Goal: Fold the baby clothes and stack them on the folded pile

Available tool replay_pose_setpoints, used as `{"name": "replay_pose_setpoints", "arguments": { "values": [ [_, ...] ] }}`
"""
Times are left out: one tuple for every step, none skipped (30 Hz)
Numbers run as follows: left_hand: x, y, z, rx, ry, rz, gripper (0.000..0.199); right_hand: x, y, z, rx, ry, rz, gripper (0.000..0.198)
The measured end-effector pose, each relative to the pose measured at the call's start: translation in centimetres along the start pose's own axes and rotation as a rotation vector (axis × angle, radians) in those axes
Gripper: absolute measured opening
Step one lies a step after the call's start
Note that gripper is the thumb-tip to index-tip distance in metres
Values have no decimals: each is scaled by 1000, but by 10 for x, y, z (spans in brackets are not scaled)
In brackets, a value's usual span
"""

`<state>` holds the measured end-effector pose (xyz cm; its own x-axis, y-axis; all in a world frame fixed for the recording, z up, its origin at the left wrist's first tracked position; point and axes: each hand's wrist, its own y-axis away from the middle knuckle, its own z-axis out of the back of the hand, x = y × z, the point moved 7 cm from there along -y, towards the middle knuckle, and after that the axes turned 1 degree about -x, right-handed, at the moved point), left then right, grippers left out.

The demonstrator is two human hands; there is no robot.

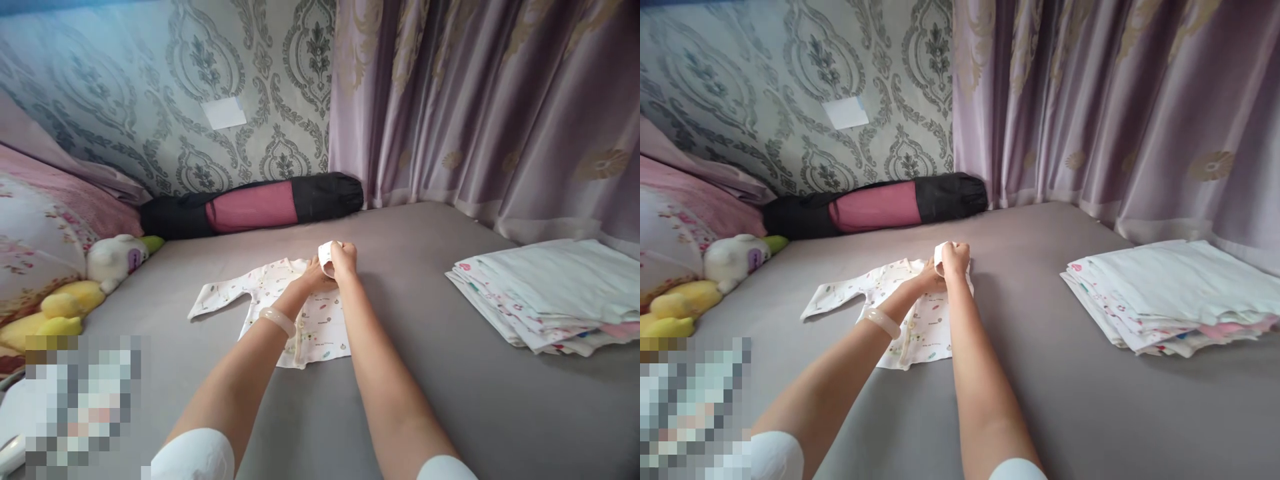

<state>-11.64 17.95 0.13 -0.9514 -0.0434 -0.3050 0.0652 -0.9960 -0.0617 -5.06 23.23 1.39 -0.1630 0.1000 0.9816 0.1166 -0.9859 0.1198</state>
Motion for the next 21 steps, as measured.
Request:
{"name": "replay_pose_setpoints", "arguments": {
  "values": [
    [2, 3, 4, -6, -5, 9, 53, -1, 0, 1, -11, 25, -3, 35],
    [5, 8, 7, -5, -5, 18, 52, 0, 1, 0, -5, 58, 6, 35],
    [9, 12, 11, -5, 10, 31, 50, 0, 1, -1, 7, 98, 22, 36],
    [14, 18, 16, -16, 49, 51, 49, 1, 2, -2, 20, 141, 37, 36],
    [21, 24, 21, -34, 107, 86, 47, 1, 3, -4, 33, 182, 47, 37],
    [29, 31, 26, -71, 181, 137, 48, 1, 5, -7, 45, 217, 54, 37],
    [38, 39, 31, -124, 262, 199, 50, 0, 7, -9, 55, 242, 57, 37],
    [47, 47, 36, -186, 339, 257, 51, 0, 8, -11, 65, 256, 57, 37],
    [55, 56, 40, -250, 407, 309, 51, -1, 10, -14, 74, 262, 59, 37],
    [61, 65, 42, -303, 463, 352, 48, -1, 12, -16, 82, 264, 61, 37],
    [65, 72, 43, -346, 512, 386, 45, -2, 13, -19, 90, 266, 62, 37],
    [68, 79, 41, -373, 561, 412, 43, -3, 14, -21, 97, 266, 63, 38],
    [70, 84, 39, -387, 610, 433, 41, -5, 15, -23, 103, 266, 63, 39],
    [70, 87, 35, -388, 653, 449, 40, -6, 15, -25, 108, 265, 63, 41],
    [70, 90, 31, -385, 687, 456, 41, -8, 15, -27, 113, 266, 64, 42],
    [69, 92, 28, -379, 715, 455, 41, -9, 15, -29, 119, 269, 65, 44],
    [68, 93, 25, -378, 739, 451, 41, -11, 15, -30, 124, 272, 68, 45],
    [67, 93, 23, -382, 759, 444, 42, -12, 15, -32, 130, 276, 72, 46],
    [67, 93, 22, -390, 778, 437, 42, -14, 14, -34, 135, 281, 74, 47],
    [67, 94, 21, -396, 795, 432, 43, -15, 14, -36, 139, 286, 76, 48],
    [67, 94, 21, -398, 806, 430, 43, -16, 14, -38, 142, 290, 77, 49]
  ]
}}
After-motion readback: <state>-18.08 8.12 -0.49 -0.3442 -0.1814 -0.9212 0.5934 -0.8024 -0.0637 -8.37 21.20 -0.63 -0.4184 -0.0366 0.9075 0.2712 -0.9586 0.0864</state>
